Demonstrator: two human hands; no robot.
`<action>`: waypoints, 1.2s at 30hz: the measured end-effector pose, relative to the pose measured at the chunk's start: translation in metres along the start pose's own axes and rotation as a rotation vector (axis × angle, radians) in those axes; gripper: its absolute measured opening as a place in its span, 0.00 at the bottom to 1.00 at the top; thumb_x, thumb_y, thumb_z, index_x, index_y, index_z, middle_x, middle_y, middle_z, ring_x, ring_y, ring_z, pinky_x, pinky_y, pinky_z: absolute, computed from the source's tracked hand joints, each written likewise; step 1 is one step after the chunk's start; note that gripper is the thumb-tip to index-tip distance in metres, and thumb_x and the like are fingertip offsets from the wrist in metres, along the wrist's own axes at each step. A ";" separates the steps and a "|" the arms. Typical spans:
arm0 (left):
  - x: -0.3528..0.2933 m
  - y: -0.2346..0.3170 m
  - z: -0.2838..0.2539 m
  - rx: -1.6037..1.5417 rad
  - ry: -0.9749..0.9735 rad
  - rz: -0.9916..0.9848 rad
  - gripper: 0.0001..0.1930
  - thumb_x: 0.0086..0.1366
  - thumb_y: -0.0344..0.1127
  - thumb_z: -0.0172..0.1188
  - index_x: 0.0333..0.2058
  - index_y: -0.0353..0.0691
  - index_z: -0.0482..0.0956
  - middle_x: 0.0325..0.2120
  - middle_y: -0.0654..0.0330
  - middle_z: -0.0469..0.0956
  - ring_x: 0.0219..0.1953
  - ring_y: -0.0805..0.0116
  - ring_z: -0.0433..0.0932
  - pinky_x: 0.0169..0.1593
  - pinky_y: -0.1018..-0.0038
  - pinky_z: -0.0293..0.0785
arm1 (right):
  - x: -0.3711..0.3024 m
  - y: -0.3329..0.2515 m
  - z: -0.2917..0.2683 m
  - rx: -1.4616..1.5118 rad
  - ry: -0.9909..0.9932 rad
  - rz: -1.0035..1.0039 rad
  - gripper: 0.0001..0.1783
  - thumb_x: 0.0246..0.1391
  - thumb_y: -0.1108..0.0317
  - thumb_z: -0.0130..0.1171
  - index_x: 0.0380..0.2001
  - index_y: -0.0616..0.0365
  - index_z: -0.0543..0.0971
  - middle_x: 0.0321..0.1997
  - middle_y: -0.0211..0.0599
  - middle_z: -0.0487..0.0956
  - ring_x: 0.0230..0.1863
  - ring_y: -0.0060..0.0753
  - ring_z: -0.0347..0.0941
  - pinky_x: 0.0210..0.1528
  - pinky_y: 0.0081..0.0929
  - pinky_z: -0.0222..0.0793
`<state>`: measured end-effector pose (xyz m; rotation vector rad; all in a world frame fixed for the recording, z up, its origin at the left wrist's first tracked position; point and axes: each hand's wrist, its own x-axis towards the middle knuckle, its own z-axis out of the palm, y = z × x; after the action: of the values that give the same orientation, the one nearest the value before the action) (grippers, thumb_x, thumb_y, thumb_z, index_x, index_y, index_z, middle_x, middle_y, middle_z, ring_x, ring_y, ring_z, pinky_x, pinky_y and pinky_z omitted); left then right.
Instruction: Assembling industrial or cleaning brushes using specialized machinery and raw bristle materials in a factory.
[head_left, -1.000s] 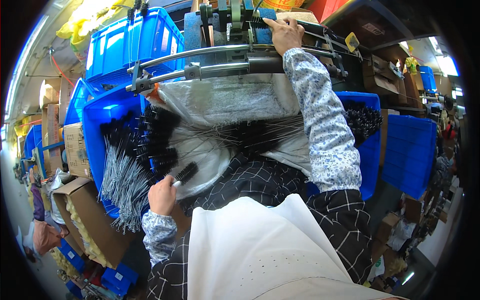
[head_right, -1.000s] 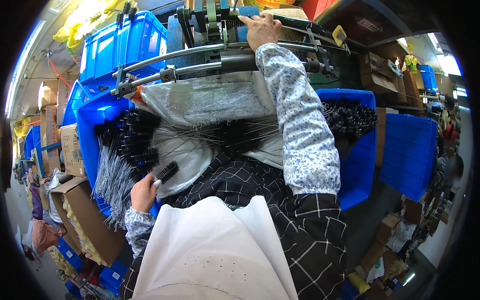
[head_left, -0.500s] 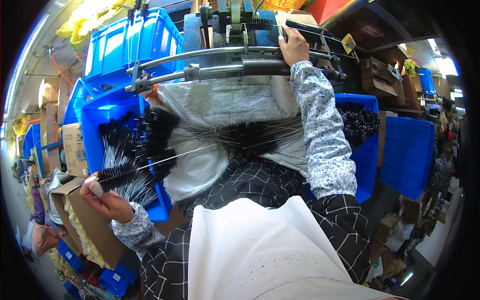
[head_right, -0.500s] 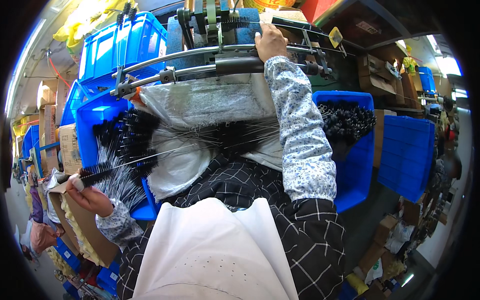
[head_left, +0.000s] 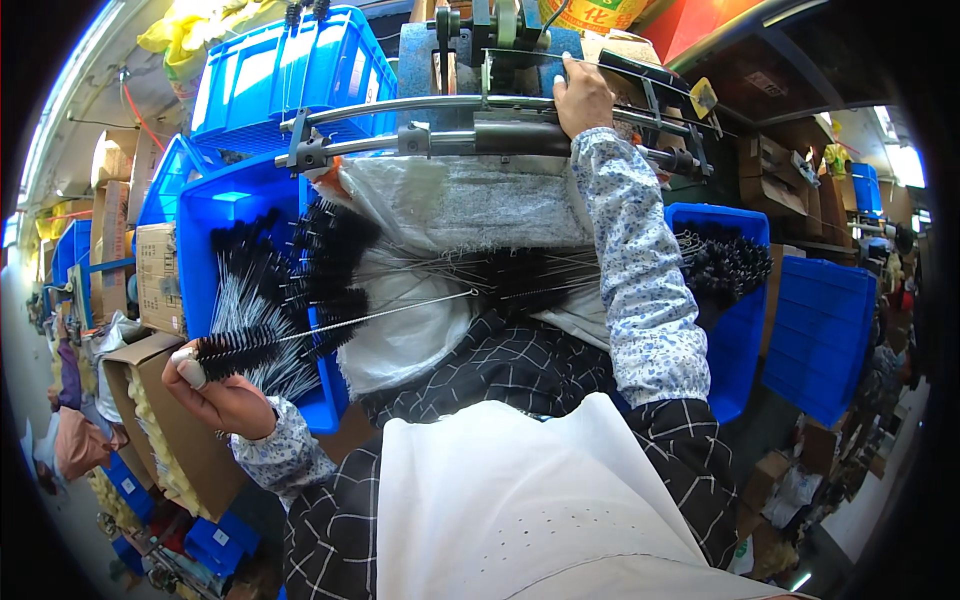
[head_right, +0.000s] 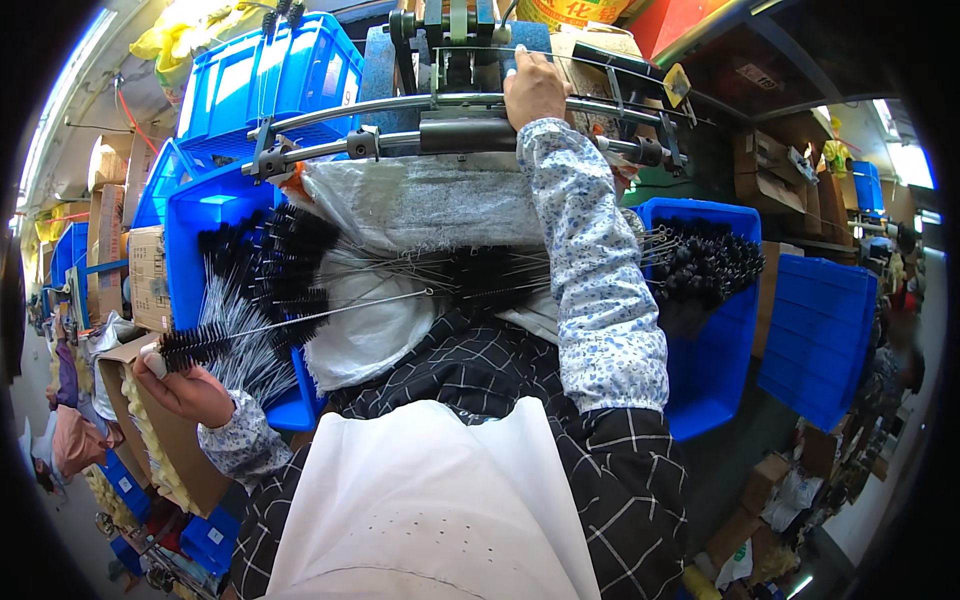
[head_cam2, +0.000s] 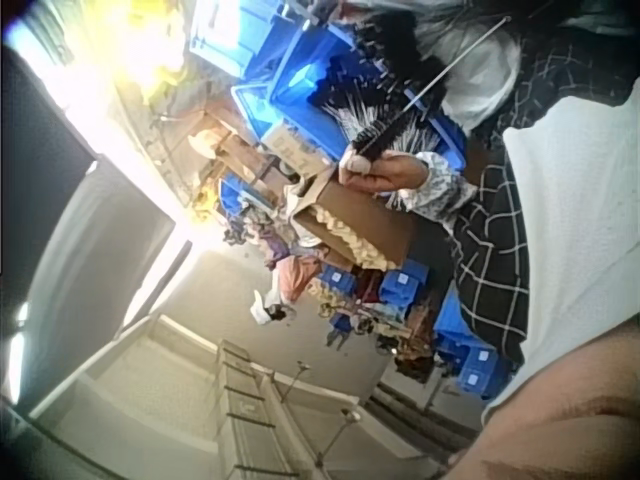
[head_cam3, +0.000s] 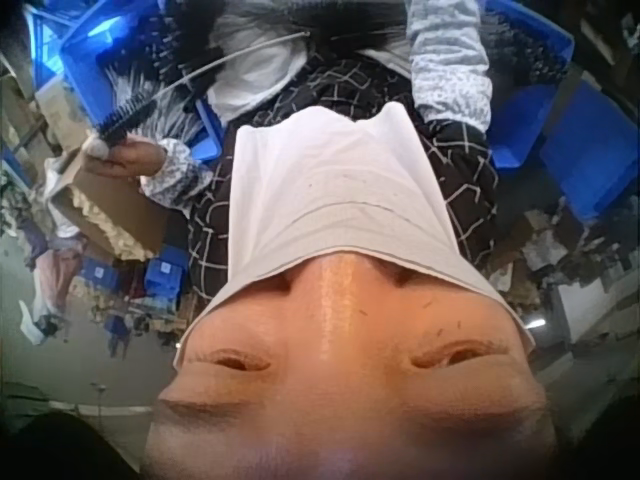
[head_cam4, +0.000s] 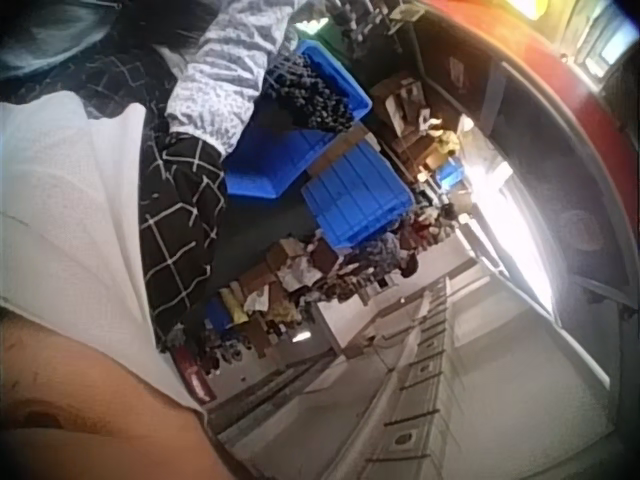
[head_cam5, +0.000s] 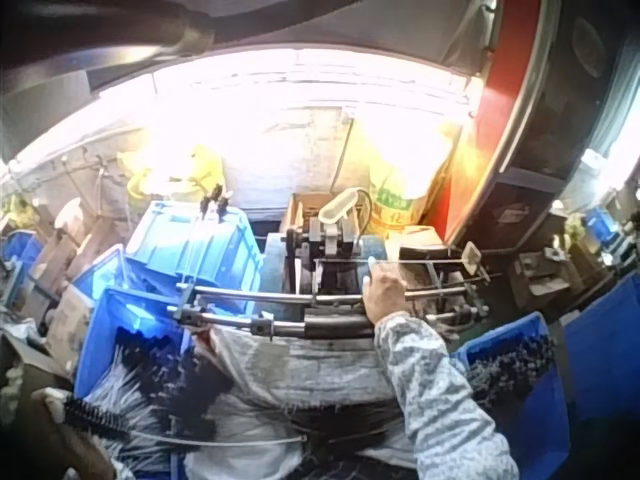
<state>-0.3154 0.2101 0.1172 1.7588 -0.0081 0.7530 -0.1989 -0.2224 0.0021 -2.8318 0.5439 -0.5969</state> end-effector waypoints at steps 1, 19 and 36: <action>0.000 0.000 0.003 0.006 0.004 0.004 0.11 0.64 0.37 0.38 0.35 0.33 0.63 0.28 0.58 0.66 0.28 0.75 0.67 0.31 0.84 0.66 | 0.000 -0.003 0.001 -0.005 0.008 -0.005 0.18 0.46 0.67 0.51 0.44 0.57 0.71 0.43 0.38 0.72 0.45 0.35 0.68 0.44 0.37 0.62; -0.003 -0.006 0.023 -0.149 -0.117 -0.027 0.08 0.62 0.34 0.43 0.37 0.36 0.65 0.30 0.61 0.68 0.30 0.76 0.68 0.33 0.83 0.67 | 0.002 0.004 -0.010 -0.063 -0.012 -0.042 0.13 0.46 0.68 0.51 0.38 0.56 0.73 0.40 0.34 0.73 0.42 0.30 0.69 0.43 0.35 0.59; -0.004 -0.028 0.059 -0.355 -0.308 -0.341 0.08 0.61 0.35 0.46 0.37 0.38 0.64 0.30 0.64 0.70 0.28 0.84 0.65 0.31 0.88 0.63 | 0.018 0.109 -0.108 0.086 -0.324 -0.238 0.13 0.51 0.60 0.47 0.34 0.54 0.74 0.32 0.43 0.74 0.35 0.39 0.71 0.36 0.28 0.64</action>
<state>-0.2799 0.1669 0.0835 1.4678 -0.0458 0.2123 -0.2634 -0.3410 0.0773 -2.8468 0.1218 -0.1818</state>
